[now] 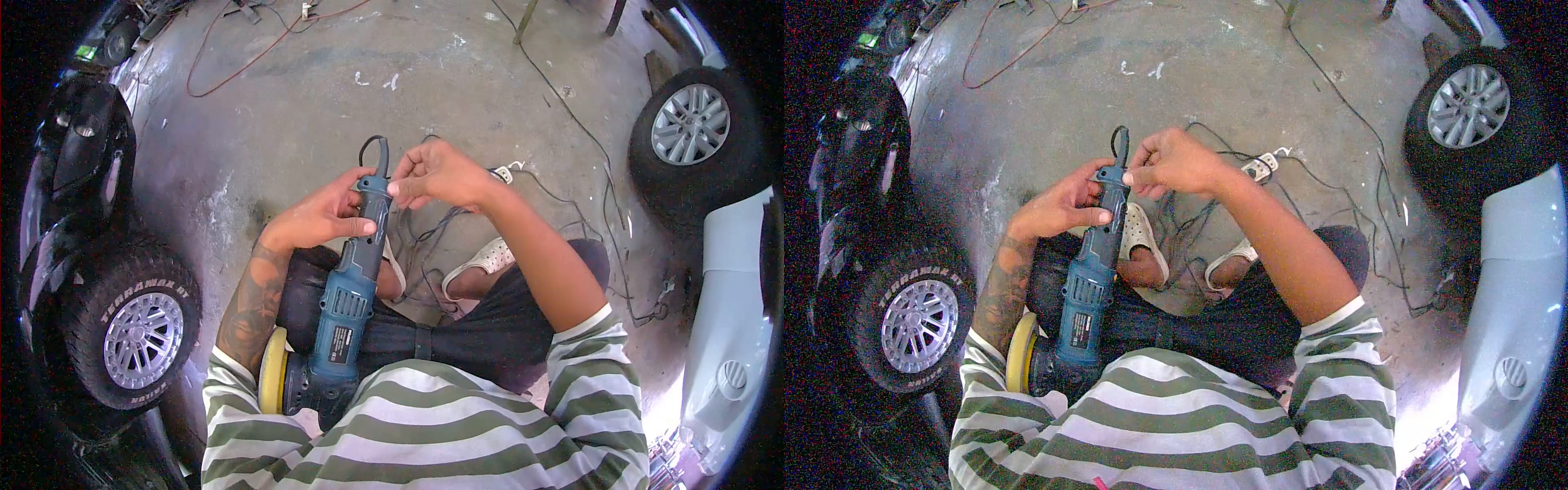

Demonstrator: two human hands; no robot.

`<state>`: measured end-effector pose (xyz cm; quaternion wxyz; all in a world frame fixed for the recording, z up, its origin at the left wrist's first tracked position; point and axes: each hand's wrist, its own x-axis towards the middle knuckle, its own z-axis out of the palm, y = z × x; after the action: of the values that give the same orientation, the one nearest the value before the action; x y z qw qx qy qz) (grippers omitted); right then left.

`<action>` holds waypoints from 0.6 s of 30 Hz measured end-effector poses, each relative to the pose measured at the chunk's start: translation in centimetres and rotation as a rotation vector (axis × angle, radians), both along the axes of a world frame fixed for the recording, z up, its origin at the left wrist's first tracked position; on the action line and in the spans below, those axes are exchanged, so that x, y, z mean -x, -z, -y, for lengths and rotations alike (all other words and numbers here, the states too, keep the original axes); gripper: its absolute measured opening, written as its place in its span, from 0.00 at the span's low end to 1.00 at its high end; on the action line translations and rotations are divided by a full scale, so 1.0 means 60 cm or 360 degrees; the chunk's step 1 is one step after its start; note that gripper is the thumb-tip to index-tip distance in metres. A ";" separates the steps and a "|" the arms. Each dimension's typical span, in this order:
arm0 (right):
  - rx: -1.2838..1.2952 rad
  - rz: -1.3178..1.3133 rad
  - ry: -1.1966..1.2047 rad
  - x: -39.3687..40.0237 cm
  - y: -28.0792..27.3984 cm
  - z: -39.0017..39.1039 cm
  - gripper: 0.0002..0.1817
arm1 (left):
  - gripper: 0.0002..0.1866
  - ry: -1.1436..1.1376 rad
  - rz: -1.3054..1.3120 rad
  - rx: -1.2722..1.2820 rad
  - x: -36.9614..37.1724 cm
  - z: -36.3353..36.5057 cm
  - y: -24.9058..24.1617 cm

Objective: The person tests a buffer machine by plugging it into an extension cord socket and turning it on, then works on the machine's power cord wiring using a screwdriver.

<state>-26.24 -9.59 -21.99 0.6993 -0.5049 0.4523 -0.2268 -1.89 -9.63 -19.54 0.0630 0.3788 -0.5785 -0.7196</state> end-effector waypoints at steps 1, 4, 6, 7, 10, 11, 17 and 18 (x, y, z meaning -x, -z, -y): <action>0.0035 -0.0027 -0.0021 0.000 -0.001 0.000 0.12 | 0.45 0.0002 0.0002 0.0000 0.000 0.000 0.001; 0.0140 0.0007 -0.0056 -0.002 0.015 0.001 0.11 | 0.45 0.0012 0.0008 0.0008 -0.003 0.002 0.007; 0.0143 0.0051 -0.0071 0.000 0.026 0.004 0.11 | 0.45 -0.0013 -0.0003 0.0013 -0.004 0.001 0.010; 0.0144 0.0092 -0.0088 0.000 0.030 0.005 0.11 | 0.45 -0.0009 0.0000 0.0013 -0.003 0.000 0.009; 0.0252 0.0050 -0.0078 0.001 0.025 0.004 0.11 | 0.44 -0.0042 0.0028 0.0007 -0.002 0.000 0.006; 0.0252 0.0050 -0.0078 0.000 0.013 0.001 0.11 | 0.45 -0.0022 0.0008 -0.0003 -0.003 0.002 0.008; 0.0554 -0.0431 -0.0236 -0.007 -0.009 -0.009 0.09 | 0.45 -0.0007 -0.0037 -0.0027 -0.002 0.003 0.009; 0.0440 -0.0342 -0.0181 -0.007 -0.003 -0.007 0.09 | 0.45 -0.0012 -0.0025 -0.0017 -0.002 0.003 0.009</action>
<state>-25.80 -9.16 -21.80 0.5825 -0.6424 0.4597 -0.1918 -1.79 -9.79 -20.06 0.0683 0.3756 -0.5728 -0.7253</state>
